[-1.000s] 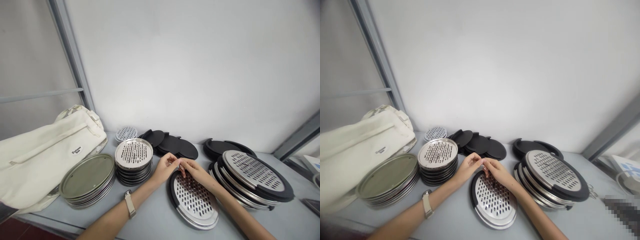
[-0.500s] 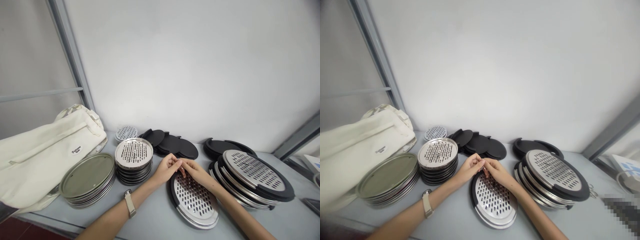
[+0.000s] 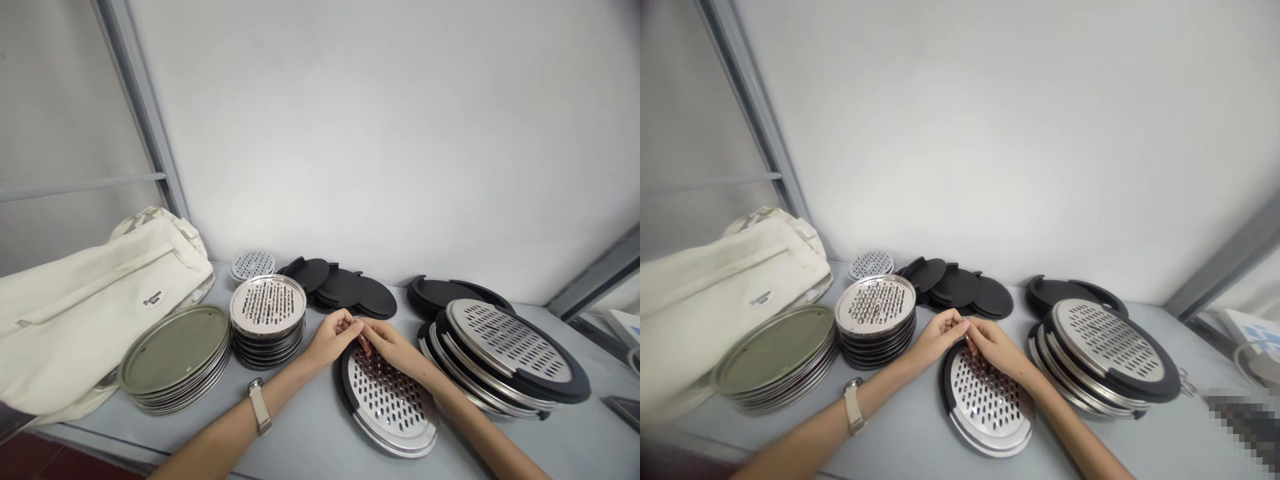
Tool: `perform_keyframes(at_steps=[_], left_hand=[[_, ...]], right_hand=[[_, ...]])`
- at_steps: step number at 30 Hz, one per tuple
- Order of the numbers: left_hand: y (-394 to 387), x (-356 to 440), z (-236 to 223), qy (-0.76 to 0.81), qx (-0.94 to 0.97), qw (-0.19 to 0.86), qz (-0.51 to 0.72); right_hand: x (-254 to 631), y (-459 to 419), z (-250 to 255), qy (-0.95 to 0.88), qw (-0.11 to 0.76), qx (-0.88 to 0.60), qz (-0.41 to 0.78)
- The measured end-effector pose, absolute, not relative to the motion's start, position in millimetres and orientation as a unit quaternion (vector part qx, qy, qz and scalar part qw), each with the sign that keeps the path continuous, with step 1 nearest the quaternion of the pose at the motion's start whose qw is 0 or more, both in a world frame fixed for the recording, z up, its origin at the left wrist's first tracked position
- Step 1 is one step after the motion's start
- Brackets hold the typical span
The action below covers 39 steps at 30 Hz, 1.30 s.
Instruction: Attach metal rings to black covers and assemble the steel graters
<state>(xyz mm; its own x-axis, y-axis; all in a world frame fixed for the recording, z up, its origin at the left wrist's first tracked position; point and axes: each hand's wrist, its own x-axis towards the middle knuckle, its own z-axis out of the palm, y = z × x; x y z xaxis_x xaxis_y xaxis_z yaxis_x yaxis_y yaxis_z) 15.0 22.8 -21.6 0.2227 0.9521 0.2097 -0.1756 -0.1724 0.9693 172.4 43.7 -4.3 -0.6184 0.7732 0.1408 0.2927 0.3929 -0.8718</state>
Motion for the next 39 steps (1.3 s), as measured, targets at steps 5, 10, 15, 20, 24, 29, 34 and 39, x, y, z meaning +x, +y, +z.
perform_keyframes(at_steps=[5, 10, 15, 20, 24, 29, 34, 39], left_hand=[[21.3, 16.0, -19.0, 0.337, 0.553, 0.557, 0.520], [22.1, 16.1, -21.0, 0.349, 0.555, 0.532, 0.535], [19.9, 14.8, -15.5, 0.359, 0.562, 0.518, 0.536], [19.8, 12.8, -12.5, 0.380, 0.545, 0.505, 0.551], [22.1, 12.5, -16.0, 0.374, 0.544, 0.502, 0.559], [22.4, 13.1, -16.8, 0.387, 0.519, 0.513, 0.564], [21.7, 11.1, -13.7, 0.393, 0.474, 0.575, 0.538], [24.6, 10.0, -18.6, 0.370, 0.440, 0.621, 0.533]], right_hand=[[172.4, 43.2, -8.3, -0.774, 0.287, -0.344, 0.448], [172.1, 43.7, -11.8, -0.756, 0.304, -0.356, 0.458], [172.2, 40.8, -7.0, -0.745, 0.327, -0.346, 0.468], [170.9, 38.1, -5.6, -0.754, 0.312, -0.336, 0.471], [170.3, 39.1, -9.1, -0.773, 0.309, -0.342, 0.437], [170.8, 43.2, -10.8, -0.761, 0.322, -0.345, 0.446], [171.5, 43.9, -8.8, -0.772, 0.335, -0.362, 0.400], [171.5, 41.8, -4.9, -0.777, 0.353, -0.371, 0.366]])
